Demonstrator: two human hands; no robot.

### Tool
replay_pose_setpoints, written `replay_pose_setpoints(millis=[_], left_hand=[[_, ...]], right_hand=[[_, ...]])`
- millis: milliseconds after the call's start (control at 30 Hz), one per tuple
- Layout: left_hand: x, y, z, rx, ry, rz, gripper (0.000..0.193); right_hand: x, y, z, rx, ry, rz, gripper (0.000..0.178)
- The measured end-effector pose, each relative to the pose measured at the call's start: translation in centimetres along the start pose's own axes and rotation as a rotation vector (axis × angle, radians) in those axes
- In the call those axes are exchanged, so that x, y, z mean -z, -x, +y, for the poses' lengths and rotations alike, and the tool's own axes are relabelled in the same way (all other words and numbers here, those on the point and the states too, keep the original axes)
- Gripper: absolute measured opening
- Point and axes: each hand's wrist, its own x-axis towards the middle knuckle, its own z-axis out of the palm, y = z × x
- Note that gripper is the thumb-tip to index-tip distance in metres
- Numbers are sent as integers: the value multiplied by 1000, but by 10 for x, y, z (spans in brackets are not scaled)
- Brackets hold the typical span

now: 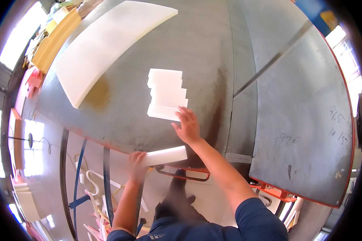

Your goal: The person uses a manual guillotine-style cutter to slice a long white foam strip into multiple smaller rectangular pieces. They align the strip against the machine's guide, press down the lever to cut, and stack the resulting pieces on the table. Later, they handle a larger white foam sheet, positioning it on the cutter.

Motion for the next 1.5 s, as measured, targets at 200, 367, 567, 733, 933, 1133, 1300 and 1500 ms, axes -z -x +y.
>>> replay_pose_setpoints(millis=[200, 367, 567, 733, 933, 1133, 1300, 1500], left_hand=[[-83, -50, 92, -148, 138, -44, 49], [-151, -78, 183, -191, 205, -313, 63], [-171, -83, 228, -168, 267, -271, 81], [-181, -73, 205, -7, 428, -525, 75], [-187, -81, 207, -53, 440, -538, 70], [-187, -90, 213, -74, 432, -578, 66], [-191, -90, 207, -124, 427, -574, 63], [-197, -93, 199, -164, 312, -634, 74]], right_hand=[[138, 105, -3, -180, 63, -138, 50], [174, 159, 35, -249, 526, -307, 58], [198, 198, 87, -415, 553, -301, 52], [201, 206, 99, -474, 542, -281, 50], [204, 207, 96, -510, 558, -296, 49], [212, 204, 98, -538, 527, -319, 50], [218, 204, 99, -537, 519, -344, 52], [221, 204, 94, -508, 525, -308, 55]])
